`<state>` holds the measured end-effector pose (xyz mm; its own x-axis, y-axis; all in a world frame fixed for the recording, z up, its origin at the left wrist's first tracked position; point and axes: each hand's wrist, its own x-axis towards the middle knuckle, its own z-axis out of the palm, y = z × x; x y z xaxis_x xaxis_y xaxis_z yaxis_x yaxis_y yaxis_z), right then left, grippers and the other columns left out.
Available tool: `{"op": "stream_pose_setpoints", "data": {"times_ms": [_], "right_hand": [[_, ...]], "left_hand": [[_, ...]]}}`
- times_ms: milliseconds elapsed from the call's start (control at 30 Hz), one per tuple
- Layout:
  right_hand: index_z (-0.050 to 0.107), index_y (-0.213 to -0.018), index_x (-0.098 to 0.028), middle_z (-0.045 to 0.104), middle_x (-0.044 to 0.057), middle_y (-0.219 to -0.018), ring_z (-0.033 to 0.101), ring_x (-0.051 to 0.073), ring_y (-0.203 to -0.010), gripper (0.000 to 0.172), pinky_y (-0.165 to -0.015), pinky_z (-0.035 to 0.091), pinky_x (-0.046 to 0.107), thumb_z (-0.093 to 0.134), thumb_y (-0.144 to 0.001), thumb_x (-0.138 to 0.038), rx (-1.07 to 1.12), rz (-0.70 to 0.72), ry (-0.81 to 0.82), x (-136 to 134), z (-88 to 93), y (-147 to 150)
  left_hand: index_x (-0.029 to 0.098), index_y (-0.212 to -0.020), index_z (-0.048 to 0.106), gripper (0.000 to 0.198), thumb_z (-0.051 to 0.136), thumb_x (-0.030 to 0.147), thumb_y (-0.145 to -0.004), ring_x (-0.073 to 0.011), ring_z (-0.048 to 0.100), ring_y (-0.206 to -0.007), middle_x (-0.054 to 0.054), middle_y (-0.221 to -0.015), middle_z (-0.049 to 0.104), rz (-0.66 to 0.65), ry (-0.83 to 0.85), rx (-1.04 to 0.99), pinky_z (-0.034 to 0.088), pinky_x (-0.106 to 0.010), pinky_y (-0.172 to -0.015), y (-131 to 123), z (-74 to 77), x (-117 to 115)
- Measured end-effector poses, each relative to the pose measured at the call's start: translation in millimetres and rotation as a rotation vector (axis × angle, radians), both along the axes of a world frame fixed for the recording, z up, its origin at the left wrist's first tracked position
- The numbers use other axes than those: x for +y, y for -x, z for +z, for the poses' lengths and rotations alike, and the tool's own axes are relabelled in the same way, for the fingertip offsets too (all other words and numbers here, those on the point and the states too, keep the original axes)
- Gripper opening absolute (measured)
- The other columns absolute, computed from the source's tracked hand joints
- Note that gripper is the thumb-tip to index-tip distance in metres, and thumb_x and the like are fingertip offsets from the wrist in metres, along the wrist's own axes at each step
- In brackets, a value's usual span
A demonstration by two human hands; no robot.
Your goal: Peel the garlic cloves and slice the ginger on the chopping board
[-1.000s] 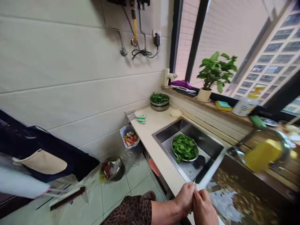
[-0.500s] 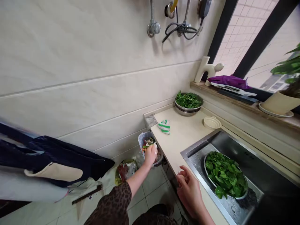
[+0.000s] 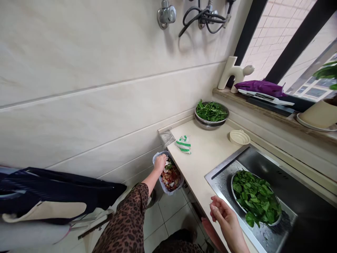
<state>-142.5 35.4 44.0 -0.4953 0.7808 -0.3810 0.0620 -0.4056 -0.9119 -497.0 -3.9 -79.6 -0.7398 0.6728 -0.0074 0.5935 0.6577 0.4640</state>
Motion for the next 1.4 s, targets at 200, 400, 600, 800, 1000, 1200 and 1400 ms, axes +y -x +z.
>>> {"op": "stream_pose_setpoints", "data": {"times_ms": [200, 400, 600, 800, 1000, 1200, 1400], "right_hand": [[0.064, -0.089, -0.018, 0.056, -0.001, -0.066, 0.047, 0.01, -0.051, 0.043, -0.045, 0.039, 0.022, 0.073, -0.063, -0.05, -0.013, 0.011, 0.025, 4.5, 1.4, 4.0], [0.064, -0.088, -0.018, 0.055, -0.002, -0.064, 0.046, 0.009, -0.049, 0.042, -0.045, 0.039, 0.022, 0.075, -0.061, -0.048, 0.003, 0.0, 0.097, 9.3, 0.1, 4.3], [0.068, -0.088, -0.019, 0.065, 0.003, -0.076, 0.057, 0.013, -0.062, 0.026, -0.056, 0.048, 0.024, 0.076, -0.067, -0.032, 0.129, 0.014, 0.369, 18.9, -14.4, -4.2], [0.07, -0.096, -0.017, 0.07, 0.009, -0.098, 0.065, 0.017, -0.081, 0.037, -0.068, 0.054, 0.025, 0.08, -0.061, -0.018, 0.3, -0.016, 0.533, 23.7, -13.6, 0.2], [0.069, -0.093, -0.018, 0.07, 0.007, -0.097, 0.063, 0.01, -0.067, 0.033, -0.06, 0.054, 0.019, 0.08, -0.063, -0.018, 0.372, -0.071, 0.592, 21.8, -5.5, 5.5], [0.068, -0.085, -0.016, 0.07, 0.005, -0.087, 0.065, 0.011, -0.07, 0.027, -0.063, 0.052, 0.019, 0.08, -0.063, -0.025, 0.387, -0.11, 0.692, 20.7, -9.5, 8.1], [0.061, -0.074, -0.019, 0.069, 0.007, -0.101, 0.065, 0.019, -0.094, 0.025, -0.077, 0.051, 0.03, 0.07, -0.073, -0.041, 0.479, -0.03, 0.768, 22.8, -22.7, 27.9]], "left_hand": [[0.014, -0.068, 0.07, 0.053, 0.034, 0.047, -0.088, -0.0275, 0.064, -0.074, -0.015, -0.068, 0.067, 0.153, 0.097, 0.074, 0.045, -0.036, -0.066, -11.6, -18.2, 5.5], [0.017, -0.078, 0.072, 0.048, 0.029, 0.035, -0.091, -0.0224, 0.06, -0.096, -0.01, -0.097, 0.068, 0.062, 0.051, 0.079, 0.043, -0.036, -0.088, -6.1, -22.4, 1.6], [0.022, -0.094, 0.069, 0.027, 0.05, 0.013, -0.078, -0.021, 0.055, -0.11, -0.004, -0.117, 0.064, -0.09, -0.005, 0.061, 0.037, -0.04, -0.099, -3.4, -18.9, -9.3], [0.02, -0.091, 0.07, 0.021, 0.05, 0.022, -0.083, -0.0284, 0.051, -0.116, -0.008, -0.106, 0.068, -0.128, -0.01, 0.076, 0.024, -0.055, -0.105, -6.8, -16.3, -10.8], [0.019, -0.098, 0.068, 0.029, 0.05, 0.01, -0.079, -0.02, 0.058, -0.106, -0.006, -0.107, 0.067, -0.217, -0.021, 0.051, 0.04, -0.037, -0.096, -3.7, -17.4, -15.9], [0.021, -0.084, 0.071, 0.016, 0.061, 0.032, -0.077, -0.0283, 0.059, -0.099, -0.007, -0.089, 0.069, -0.184, 0.013, 0.071, 0.041, -0.045, -0.093, -8.2, -6.2, -24.9], [0.021, -0.077, 0.07, 0.016, 0.056, 0.014, -0.079, -0.0226, 0.055, -0.105, -0.005, -0.104, 0.067, -0.18, -0.147, 0.067, 0.035, -0.042, -0.1, -11.5, 9.0, -32.1]]}}
